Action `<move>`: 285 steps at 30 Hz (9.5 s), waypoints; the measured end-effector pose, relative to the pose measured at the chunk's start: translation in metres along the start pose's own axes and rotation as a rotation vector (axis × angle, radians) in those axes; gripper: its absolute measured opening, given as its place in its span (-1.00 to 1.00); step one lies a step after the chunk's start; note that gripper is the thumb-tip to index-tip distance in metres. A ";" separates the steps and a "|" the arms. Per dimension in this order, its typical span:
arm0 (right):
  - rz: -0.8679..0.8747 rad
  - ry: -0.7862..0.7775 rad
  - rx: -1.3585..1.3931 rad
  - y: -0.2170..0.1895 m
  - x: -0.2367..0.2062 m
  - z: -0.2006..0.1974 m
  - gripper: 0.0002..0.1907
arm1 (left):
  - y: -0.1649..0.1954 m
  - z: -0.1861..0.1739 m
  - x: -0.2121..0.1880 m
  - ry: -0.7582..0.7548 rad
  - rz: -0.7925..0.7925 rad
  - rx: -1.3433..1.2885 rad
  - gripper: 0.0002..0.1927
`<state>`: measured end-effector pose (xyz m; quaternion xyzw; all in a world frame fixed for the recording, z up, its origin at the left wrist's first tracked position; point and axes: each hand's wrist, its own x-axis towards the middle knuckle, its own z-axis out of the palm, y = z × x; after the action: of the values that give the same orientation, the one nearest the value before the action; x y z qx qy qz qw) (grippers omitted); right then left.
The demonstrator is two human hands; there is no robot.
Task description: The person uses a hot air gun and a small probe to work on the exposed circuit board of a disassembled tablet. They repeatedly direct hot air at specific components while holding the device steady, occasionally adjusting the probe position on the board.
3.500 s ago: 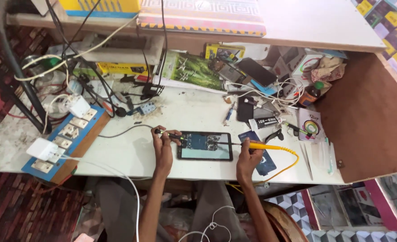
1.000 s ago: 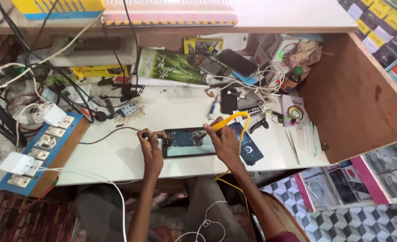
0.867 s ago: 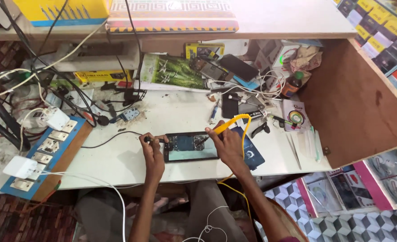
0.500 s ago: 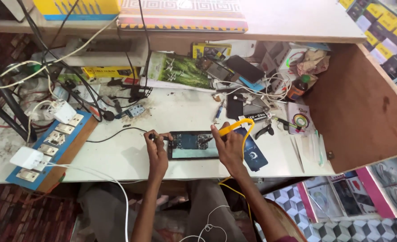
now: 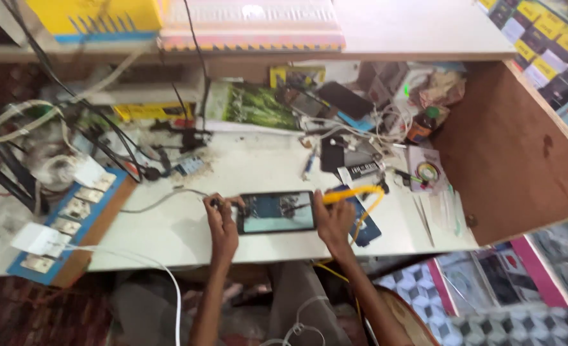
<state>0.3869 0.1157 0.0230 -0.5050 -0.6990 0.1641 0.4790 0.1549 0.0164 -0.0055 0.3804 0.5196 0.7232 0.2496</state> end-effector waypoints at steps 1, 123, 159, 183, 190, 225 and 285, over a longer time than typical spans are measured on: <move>0.156 0.000 0.076 0.008 0.001 0.003 -0.48 | -0.001 0.000 -0.002 0.018 -0.096 -0.018 -0.81; 0.370 -0.025 0.698 0.009 0.000 -0.003 -0.68 | 0.007 0.001 0.033 0.223 -0.022 -0.133 -0.85; 0.537 0.042 0.731 0.023 0.014 0.004 -0.70 | 0.006 0.007 0.074 0.198 -0.050 -0.062 -0.94; 0.442 0.070 0.660 0.012 0.006 -0.008 -0.71 | -0.002 0.010 0.041 0.057 0.009 -0.225 -0.88; 0.399 0.039 0.634 0.004 0.009 -0.016 -0.67 | 0.006 0.016 0.040 0.034 0.035 -0.203 -0.86; 0.391 0.036 0.672 0.009 0.013 -0.031 -0.63 | 0.029 0.029 0.024 -0.045 0.081 -0.065 -0.78; 0.502 0.081 0.697 0.000 0.030 -0.050 -0.61 | 0.035 0.042 0.030 0.030 -0.103 -0.051 -0.86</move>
<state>0.4272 0.1293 0.0625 -0.4736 -0.4378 0.4818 0.5932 0.1725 0.0504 0.0431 0.3357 0.5234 0.7281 0.2884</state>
